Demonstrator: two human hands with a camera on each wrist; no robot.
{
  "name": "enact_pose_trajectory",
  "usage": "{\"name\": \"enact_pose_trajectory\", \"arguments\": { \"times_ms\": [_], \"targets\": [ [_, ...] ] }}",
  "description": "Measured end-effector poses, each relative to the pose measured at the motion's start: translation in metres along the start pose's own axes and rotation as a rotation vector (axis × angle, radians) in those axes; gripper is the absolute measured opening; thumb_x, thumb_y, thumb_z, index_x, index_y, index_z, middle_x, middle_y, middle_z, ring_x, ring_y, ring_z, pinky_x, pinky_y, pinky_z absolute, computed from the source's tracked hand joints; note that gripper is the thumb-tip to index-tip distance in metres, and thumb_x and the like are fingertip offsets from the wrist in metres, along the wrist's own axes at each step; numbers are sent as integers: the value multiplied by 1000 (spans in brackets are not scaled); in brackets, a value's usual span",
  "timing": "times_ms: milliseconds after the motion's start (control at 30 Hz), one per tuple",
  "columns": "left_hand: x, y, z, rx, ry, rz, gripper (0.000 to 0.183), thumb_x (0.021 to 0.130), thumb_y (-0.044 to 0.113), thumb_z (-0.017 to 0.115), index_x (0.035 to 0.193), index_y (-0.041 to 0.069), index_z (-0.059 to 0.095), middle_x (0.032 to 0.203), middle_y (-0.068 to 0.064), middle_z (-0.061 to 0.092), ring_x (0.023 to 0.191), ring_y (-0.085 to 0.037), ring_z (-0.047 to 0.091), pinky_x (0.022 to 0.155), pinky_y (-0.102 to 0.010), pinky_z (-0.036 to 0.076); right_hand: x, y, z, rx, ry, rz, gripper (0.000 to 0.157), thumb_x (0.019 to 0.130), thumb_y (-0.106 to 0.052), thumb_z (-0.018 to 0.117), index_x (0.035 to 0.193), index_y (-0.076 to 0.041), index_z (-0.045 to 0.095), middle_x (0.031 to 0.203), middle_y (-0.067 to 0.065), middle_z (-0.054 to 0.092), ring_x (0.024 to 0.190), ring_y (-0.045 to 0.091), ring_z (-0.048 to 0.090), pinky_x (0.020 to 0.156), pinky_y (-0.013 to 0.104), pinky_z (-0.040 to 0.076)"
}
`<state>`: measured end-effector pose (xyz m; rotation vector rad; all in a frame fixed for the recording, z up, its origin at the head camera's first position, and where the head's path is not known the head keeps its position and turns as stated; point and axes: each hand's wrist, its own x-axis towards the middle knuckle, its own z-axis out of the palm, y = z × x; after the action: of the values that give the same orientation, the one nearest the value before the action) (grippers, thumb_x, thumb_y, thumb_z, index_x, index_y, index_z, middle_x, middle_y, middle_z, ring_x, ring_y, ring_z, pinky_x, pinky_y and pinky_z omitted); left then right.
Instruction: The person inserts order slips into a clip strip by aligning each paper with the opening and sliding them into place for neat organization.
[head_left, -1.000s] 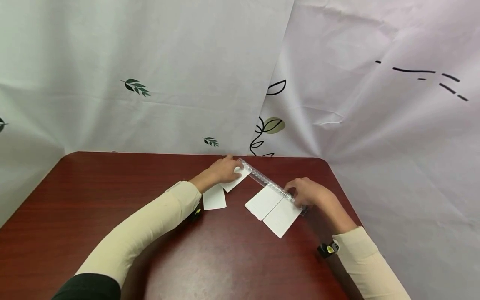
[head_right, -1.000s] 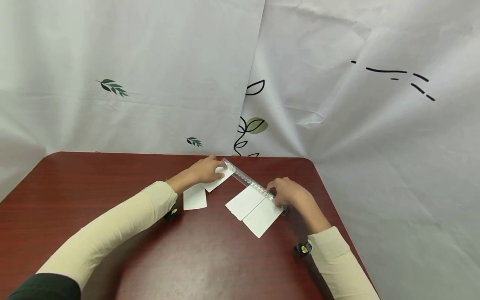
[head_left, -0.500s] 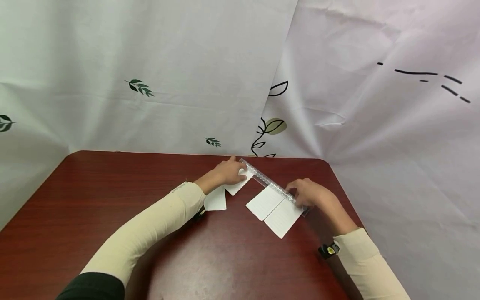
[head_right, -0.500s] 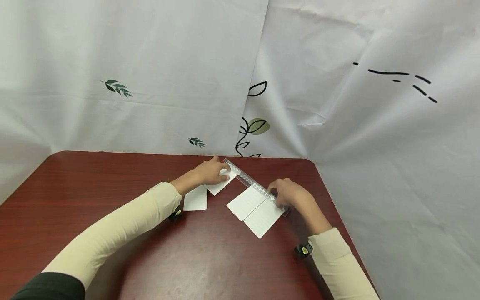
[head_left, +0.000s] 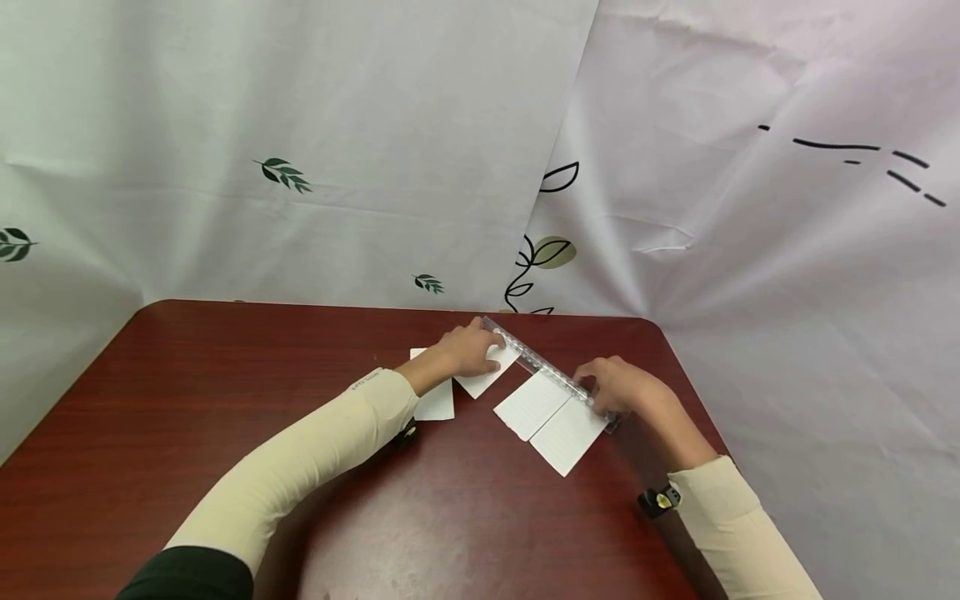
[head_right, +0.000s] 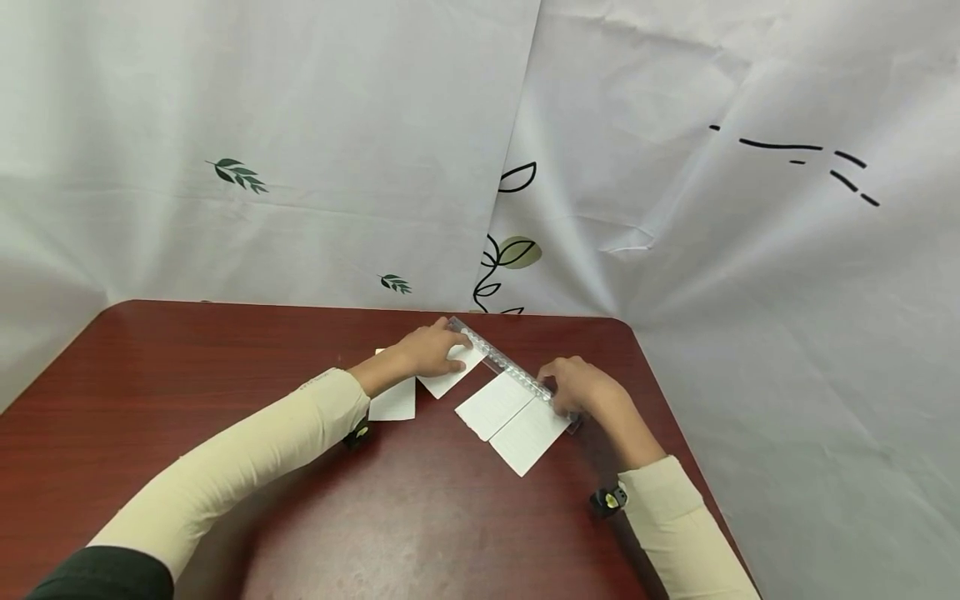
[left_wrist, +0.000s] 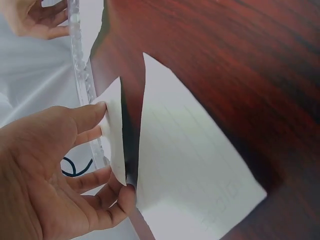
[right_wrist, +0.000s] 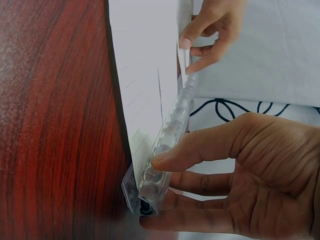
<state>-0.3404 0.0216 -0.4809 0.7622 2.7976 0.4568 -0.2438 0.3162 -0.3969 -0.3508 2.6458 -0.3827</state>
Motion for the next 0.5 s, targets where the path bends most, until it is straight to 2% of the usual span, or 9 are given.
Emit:
{"name": "enact_pose_trajectory", "arguments": {
  "times_ms": [67,133,233,333,500],
  "targets": [
    [4,-3,6,4,9,11,47,105,44,75,151,33,70,165,-26,51,118,-50,72,93,-65,62,0,0,0,-5,0,-4,70,72,12,69,138,-9,76,91,7,72,70,17,63,55,27,50],
    [1,1,4,12,1,11,47,107,43,74,152,32,69,165,-27,50,120,-50,72,94,-65,62,0,1,0,-6,0,-5,69,72,12,69,138,-9,76,90,8,72,70,18,63,56,27,51],
    [-12,13,-6,8,5,14,46,108,40,73,152,28,70,167,-29,49,124,-52,71,97,-65,61,0,1,1,-3,0,-5,69,72,12,69,137,-9,76,90,7,71,69,17,63,55,26,50],
    [-31,33,-21,9,-10,5,46,109,37,74,153,26,70,170,-30,46,133,-56,67,105,-68,59,0,0,0,2,0,-8,68,72,12,68,136,-9,76,89,7,70,68,17,62,54,26,49],
    [-39,47,-22,40,-14,19,46,111,37,72,156,28,68,169,-28,49,138,-56,64,109,-68,57,-1,0,0,9,-2,-9,69,72,13,67,136,-10,76,90,7,71,67,17,61,54,25,49]
  ]
}}
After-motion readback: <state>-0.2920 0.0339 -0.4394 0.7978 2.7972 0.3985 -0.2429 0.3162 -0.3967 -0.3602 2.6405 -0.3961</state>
